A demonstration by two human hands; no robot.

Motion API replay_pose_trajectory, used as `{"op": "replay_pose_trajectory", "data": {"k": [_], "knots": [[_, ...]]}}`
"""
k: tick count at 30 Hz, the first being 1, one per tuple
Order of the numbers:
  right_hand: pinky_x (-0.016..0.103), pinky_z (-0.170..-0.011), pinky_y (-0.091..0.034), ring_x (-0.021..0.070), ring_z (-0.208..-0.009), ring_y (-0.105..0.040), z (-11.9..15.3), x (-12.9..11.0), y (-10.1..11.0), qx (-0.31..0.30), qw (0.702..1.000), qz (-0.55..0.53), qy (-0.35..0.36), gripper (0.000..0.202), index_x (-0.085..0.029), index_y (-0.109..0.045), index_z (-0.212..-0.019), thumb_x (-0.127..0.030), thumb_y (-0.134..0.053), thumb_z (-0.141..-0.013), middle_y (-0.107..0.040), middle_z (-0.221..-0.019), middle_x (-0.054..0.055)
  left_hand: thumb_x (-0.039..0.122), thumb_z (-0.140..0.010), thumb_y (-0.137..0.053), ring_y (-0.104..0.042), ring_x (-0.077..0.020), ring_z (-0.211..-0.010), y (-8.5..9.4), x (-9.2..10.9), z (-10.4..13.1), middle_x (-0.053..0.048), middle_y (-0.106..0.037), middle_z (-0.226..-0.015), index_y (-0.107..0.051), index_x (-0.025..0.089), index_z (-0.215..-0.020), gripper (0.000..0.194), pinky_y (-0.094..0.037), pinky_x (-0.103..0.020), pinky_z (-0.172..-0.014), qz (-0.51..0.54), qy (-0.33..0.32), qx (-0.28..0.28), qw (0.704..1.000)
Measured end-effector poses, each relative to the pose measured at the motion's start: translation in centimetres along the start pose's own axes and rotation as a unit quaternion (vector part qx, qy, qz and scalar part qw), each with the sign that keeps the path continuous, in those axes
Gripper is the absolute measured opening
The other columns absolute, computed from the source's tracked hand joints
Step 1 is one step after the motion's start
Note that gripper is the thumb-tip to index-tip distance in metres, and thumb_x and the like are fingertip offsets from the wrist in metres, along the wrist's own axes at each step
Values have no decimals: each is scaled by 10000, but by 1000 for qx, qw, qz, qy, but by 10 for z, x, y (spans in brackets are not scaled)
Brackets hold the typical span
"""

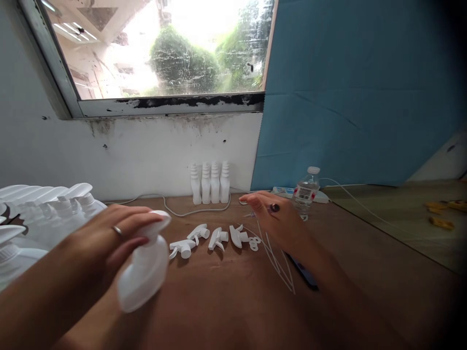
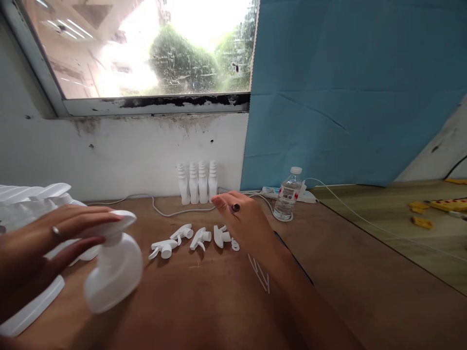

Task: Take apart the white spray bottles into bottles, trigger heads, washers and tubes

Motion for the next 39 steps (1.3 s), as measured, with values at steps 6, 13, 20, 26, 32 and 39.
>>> {"op": "replay_pose_trajectory", "data": {"k": [6,13,20,26,32,39], "knots": [[232,-526,-400,111,-600,-502,9,-29,-8,-172,963,-204,35,249,-184,-675,-906,-368,-509,-928,-607,-758,23,142,-948,-455,-630,-187,-1025,-18,61,-27,-35,-644,-1181,-523,342,-1302,412,-564,-291,-825,120,-169,-12,978],[237,-540,-357,107,-635,-413,17,-43,-3,-249,905,-341,51,126,-192,-595,-852,-294,-645,-795,-475,-759,-12,104,-948,-489,-590,-155,-1056,-30,78,-42,-51,-623,-1214,-502,254,-1288,372,-516,-261,-865,165,-203,4,965],[219,-483,-401,93,-564,-478,11,-35,-5,-105,936,-327,-80,285,-184,-656,-827,-379,-802,-679,-551,-677,-25,294,-929,-576,-600,-205,-1070,-42,78,-49,-58,-588,-1258,-393,300,-1342,452,-545,-320,-839,153,-89,81,981],[264,-506,-521,160,-622,-597,12,-8,1,112,909,-354,-189,342,-208,-666,-872,-453,-793,-671,-631,-723,14,557,-820,-639,-631,-258,-985,-74,65,-62,-90,-589,-1243,-392,273,-1346,648,-552,-340,-671,148,29,-10,988],[305,-589,-588,188,-716,-641,14,1,-1,179,896,-353,-200,389,-214,-666,-986,-479,-756,-716,-654,-804,43,575,-732,-720,-613,-286,-942,-100,83,-65,-84,-645,-1055,-512,188,-1169,620,-501,-431,-812,98,-15,-36,994],[315,-616,-578,205,-753,-648,13,2,0,170,894,-368,-191,386,-203,-680,-917,-495,-777,-683,-675,-831,54,456,-702,-687,-608,-260,-743,-108,86,-68,-61,-602,-794,-499,170,-939,416,-469,-365,-655,63,-7,-16,998]]}}
Point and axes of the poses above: each hand's wrist, its own z-axis away from the middle knuckle, its own y-axis out of the back of the hand, x = y × z, the point moved 4 cm from there along -z, towards the middle knuckle
